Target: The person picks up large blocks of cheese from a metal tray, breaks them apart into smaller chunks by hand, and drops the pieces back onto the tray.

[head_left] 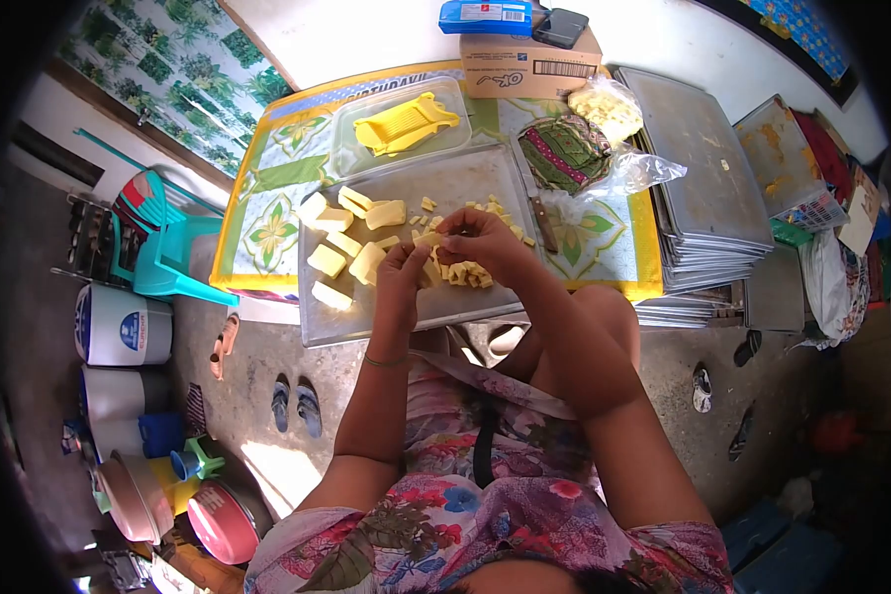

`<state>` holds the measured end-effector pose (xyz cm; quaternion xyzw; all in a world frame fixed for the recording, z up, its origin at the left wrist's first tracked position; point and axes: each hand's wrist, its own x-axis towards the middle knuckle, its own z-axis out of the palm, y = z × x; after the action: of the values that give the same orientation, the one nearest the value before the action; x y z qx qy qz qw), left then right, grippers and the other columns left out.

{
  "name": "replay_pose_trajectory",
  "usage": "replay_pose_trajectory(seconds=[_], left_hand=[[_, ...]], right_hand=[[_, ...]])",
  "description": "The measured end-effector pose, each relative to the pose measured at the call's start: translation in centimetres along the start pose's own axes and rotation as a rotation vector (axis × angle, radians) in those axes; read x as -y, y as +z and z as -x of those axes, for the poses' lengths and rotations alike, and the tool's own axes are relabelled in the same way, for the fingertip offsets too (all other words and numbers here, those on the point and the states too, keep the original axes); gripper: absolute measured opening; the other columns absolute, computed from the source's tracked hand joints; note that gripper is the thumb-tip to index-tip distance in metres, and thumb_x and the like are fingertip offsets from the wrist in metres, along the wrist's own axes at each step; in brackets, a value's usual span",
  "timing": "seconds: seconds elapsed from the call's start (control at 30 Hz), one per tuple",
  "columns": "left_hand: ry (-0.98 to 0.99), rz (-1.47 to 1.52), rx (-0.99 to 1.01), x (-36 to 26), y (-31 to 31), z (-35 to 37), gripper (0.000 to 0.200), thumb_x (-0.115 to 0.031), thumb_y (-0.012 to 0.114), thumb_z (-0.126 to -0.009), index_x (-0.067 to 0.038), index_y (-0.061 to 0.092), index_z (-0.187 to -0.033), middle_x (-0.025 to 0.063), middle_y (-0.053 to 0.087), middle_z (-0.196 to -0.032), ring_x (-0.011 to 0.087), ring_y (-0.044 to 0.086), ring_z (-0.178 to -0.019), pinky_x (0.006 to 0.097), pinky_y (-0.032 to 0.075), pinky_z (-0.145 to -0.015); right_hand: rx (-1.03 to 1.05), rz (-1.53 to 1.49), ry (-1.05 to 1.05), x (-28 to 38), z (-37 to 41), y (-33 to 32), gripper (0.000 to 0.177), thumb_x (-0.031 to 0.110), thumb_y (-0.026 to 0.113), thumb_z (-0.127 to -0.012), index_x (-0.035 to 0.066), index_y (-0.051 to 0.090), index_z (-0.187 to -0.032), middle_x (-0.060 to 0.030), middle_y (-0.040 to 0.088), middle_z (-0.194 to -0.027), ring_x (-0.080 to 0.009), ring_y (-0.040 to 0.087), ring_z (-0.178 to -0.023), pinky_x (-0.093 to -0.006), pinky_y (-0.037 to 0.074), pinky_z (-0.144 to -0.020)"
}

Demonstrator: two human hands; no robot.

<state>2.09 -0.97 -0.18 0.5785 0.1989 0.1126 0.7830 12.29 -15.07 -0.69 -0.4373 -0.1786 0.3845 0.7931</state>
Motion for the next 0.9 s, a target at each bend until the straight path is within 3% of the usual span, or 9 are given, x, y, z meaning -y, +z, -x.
replay_pose_trajectory(seconds=[0.13,0.3,0.7,0.8,0.9], left_hand=[[0.049,-0.153,-0.045,-0.3,0.5,0.3,0.02,-0.023,0.067,-0.084,-0.005,0.062,-0.089,-0.0014,0.059,-0.072,0.0039,0.05,-0.06,0.0196,0.04,-0.055],[0.074,-0.131,-0.045,-0.5,0.9,0.5,0.021,-0.022,0.068,-0.083,-0.003,0.062,-0.091,0.0002,0.061,-0.076,0.0047,0.053,-0.064,0.0195,0.042,-0.057],[0.091,-0.134,-0.058,-0.5,0.9,0.5,0.021,-0.02,0.064,-0.086,-0.001,0.062,-0.094,0.0005,0.061,-0.078,0.0043,0.052,-0.066,0.0196,0.042,-0.058],[0.072,-0.124,-0.016,-0.5,0.9,0.5,0.021,-0.021,0.061,-0.088,-0.002,0.063,-0.095,-0.0002,0.06,-0.077,0.004,0.051,-0.064,0.0189,0.04,-0.055],[0.026,-0.065,-0.018,-1.0,1.7,0.9,0.021,-0.024,0.056,-0.09,-0.004,0.062,-0.095,-0.002,0.057,-0.074,0.0031,0.049,-0.059,0.0175,0.038,-0.052]], right_hand=[[-0.001,0.057,-0.023,0.2,0.1,0.2,0.024,0.004,0.068,-0.08,0.002,0.057,-0.102,-0.0057,0.062,-0.083,-0.0139,0.064,-0.073,-0.0255,0.054,-0.067],[0.058,-0.026,-0.028,0.6,0.3,0.2,0.03,0.004,0.07,-0.078,0.004,0.056,-0.105,-0.0039,0.061,-0.078,-0.0128,0.063,-0.066,-0.0241,0.053,-0.061],[0.012,-0.254,0.112,0.1,-0.2,0.0,0.022,0.007,0.064,-0.085,0.004,0.055,-0.105,-0.0065,0.06,-0.092,-0.0153,0.063,-0.076,-0.0284,0.055,-0.069],[0.011,0.038,-0.016,-0.1,0.0,0.3,0.021,0.007,0.066,-0.083,0.005,0.054,-0.1,-0.0051,0.06,-0.09,-0.014,0.062,-0.078,-0.0268,0.054,-0.07],[0.02,-0.019,-0.007,-0.4,-0.1,0.0,0.022,0.007,0.067,-0.081,0.006,0.053,-0.097,-0.0042,0.059,-0.088,-0.013,0.061,-0.078,-0.0252,0.053,-0.069]])
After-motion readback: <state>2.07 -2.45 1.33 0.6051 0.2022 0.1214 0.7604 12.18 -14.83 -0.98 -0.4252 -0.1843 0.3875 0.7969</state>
